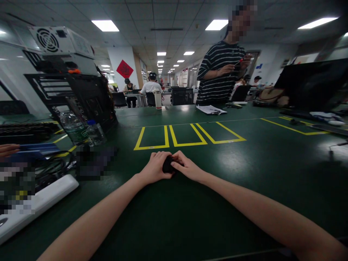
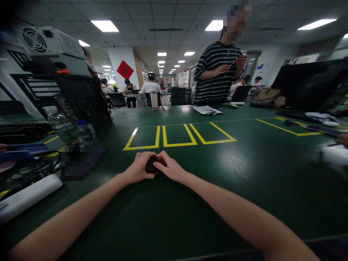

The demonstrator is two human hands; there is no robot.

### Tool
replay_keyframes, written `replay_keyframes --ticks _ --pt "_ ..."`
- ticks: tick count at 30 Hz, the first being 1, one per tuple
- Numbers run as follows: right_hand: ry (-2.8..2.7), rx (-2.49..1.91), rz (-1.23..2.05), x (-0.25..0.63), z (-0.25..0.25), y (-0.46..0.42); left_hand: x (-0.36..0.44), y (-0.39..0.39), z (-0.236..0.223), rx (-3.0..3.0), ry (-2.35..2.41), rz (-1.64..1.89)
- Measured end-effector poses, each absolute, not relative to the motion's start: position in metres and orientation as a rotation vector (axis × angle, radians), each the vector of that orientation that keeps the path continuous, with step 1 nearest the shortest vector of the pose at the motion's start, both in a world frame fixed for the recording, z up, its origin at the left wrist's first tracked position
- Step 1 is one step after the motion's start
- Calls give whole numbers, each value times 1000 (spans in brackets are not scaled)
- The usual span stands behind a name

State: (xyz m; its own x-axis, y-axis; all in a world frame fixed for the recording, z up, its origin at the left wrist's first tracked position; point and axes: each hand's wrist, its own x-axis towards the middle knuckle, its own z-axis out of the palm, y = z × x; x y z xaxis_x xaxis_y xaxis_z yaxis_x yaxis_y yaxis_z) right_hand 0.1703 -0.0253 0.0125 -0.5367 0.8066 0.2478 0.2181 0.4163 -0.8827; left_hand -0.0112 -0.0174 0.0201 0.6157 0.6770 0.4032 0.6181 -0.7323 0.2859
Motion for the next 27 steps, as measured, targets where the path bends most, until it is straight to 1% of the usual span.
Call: replay_keyframes --ticks 6,13,19,27 --pt "-2030 -886 1069 170 15 -26 -11 -19 22 2715 1087 732" --pt "-2104 -853 895 173 16 -28 -12 -18 20 2720 1096 736" --pt "-2004 -842 1013 170 12 -26 -11 -17 20 2720 1098 770" --pt "-2083 -919 980 171 17 -27 -11 -17 21 2699 1089 738"
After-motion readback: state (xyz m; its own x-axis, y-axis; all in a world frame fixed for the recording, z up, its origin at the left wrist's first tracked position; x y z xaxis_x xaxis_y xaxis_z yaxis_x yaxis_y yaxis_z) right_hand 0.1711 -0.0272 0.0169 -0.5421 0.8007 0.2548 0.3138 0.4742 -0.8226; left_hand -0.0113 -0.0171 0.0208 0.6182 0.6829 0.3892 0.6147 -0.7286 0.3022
